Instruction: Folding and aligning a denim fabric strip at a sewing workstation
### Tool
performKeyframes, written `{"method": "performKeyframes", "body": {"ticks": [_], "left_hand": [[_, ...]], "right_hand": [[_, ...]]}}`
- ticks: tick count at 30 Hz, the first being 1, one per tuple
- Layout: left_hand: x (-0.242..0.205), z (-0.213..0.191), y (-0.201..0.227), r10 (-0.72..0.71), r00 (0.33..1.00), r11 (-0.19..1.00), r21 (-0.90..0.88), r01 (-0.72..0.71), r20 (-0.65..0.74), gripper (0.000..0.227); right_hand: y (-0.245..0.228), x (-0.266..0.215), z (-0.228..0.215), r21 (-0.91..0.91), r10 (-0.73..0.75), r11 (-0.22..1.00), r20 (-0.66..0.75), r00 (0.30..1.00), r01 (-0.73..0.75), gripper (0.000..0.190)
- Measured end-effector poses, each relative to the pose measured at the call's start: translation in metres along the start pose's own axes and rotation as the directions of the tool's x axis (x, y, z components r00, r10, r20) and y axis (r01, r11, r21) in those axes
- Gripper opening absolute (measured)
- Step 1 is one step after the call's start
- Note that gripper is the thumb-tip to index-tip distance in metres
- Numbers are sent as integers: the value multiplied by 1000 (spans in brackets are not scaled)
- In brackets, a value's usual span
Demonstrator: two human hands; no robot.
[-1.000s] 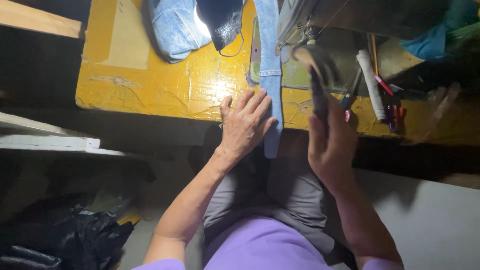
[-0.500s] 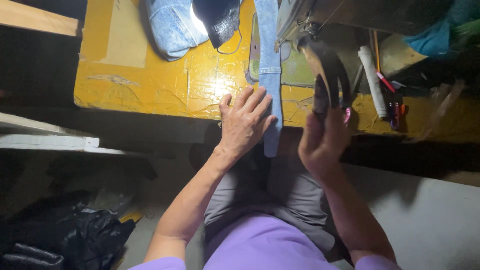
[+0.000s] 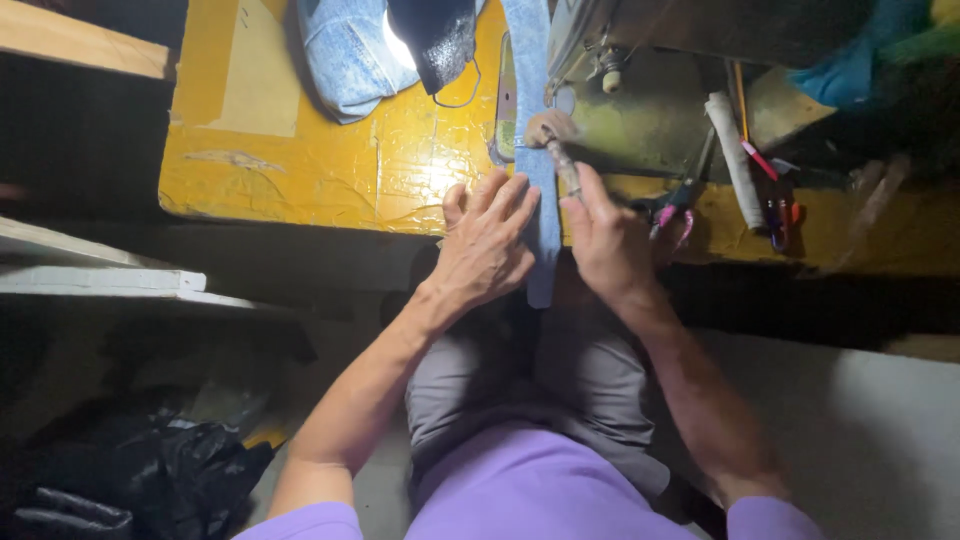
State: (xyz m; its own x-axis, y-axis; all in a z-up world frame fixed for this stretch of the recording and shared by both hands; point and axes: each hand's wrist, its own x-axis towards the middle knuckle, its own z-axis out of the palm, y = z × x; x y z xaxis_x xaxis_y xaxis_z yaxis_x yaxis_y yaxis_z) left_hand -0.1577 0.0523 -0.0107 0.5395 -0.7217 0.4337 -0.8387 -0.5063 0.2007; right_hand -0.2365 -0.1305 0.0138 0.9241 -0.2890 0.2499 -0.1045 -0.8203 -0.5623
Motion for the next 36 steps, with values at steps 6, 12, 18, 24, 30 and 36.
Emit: {"method": "performKeyframes", "body": {"ticks": [6,12,18,24,30,36], "left_hand": [[2,30,-9,158,987,974,160,-161,33,44],[18,63,-34,248,961,969,24,-247,-124,32],[42,68,-109,-810,582,370,-833,411,-73,23],[91,30,-117,-737,448,-386,-859,335,506,47],[82,25,-118,-746,484,-330,-885,327,457,45],[45,25,-86,-784,576,14,-920,392,234,35]], "right_hand": [[-16,-39,-57,46,44,998,-101,994,-39,36],[-19,-60,-75,232,99,971,-144,985,-64,31],[-8,-65,-63,330,130,941,-133,983,-79,34],[-7,-58,-46,228,118,970,-158,980,-80,32],[-3,-56,-36,237,125,967,-136,983,-90,33],[-4,-63,-45,222,152,969,-178,972,-111,33]]}}
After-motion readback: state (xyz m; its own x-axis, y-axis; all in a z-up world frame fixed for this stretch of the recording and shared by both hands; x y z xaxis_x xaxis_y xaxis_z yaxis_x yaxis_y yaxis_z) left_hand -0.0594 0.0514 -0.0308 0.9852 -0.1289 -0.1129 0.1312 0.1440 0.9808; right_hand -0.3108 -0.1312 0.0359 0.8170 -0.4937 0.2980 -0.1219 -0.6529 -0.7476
